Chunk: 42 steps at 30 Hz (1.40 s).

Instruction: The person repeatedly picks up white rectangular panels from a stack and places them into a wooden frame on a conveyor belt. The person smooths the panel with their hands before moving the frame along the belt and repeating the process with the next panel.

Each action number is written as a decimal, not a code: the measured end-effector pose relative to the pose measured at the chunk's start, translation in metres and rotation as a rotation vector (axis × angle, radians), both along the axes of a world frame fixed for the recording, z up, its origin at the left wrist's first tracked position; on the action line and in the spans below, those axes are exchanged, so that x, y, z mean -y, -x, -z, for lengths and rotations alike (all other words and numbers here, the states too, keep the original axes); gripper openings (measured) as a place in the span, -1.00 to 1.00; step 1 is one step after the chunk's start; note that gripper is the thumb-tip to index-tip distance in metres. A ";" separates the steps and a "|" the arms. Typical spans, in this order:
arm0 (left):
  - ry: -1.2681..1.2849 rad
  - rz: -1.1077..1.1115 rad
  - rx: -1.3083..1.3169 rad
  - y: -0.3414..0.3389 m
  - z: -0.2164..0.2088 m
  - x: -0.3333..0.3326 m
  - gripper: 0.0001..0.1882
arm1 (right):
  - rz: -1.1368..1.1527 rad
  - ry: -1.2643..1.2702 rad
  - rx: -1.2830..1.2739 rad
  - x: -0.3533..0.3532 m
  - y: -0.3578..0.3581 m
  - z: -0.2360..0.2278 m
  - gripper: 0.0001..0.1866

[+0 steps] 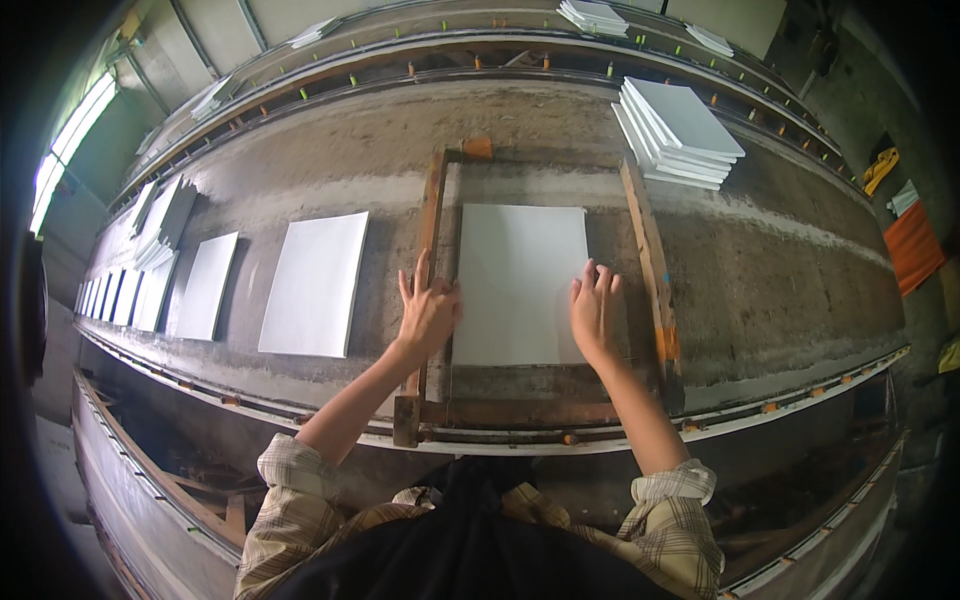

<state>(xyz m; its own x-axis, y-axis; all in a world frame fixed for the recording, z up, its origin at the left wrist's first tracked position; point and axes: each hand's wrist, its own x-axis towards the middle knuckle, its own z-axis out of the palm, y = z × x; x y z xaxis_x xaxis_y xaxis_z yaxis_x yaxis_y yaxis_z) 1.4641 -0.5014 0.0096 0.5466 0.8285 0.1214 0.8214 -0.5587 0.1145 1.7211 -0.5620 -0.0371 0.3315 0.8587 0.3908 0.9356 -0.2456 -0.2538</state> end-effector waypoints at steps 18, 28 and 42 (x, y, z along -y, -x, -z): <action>-0.036 0.207 0.160 -0.084 0.034 -0.093 -0.23 | -0.671 0.120 0.054 -0.099 0.012 -0.025 -0.46; -0.033 -0.036 0.414 -0.130 0.054 -0.150 -0.37 | -0.281 -0.019 0.036 -0.169 -0.003 0.009 -0.48; -0.041 0.202 0.464 -0.057 0.066 -0.014 -0.23 | -0.353 -0.001 0.103 -0.013 0.019 -0.001 -0.33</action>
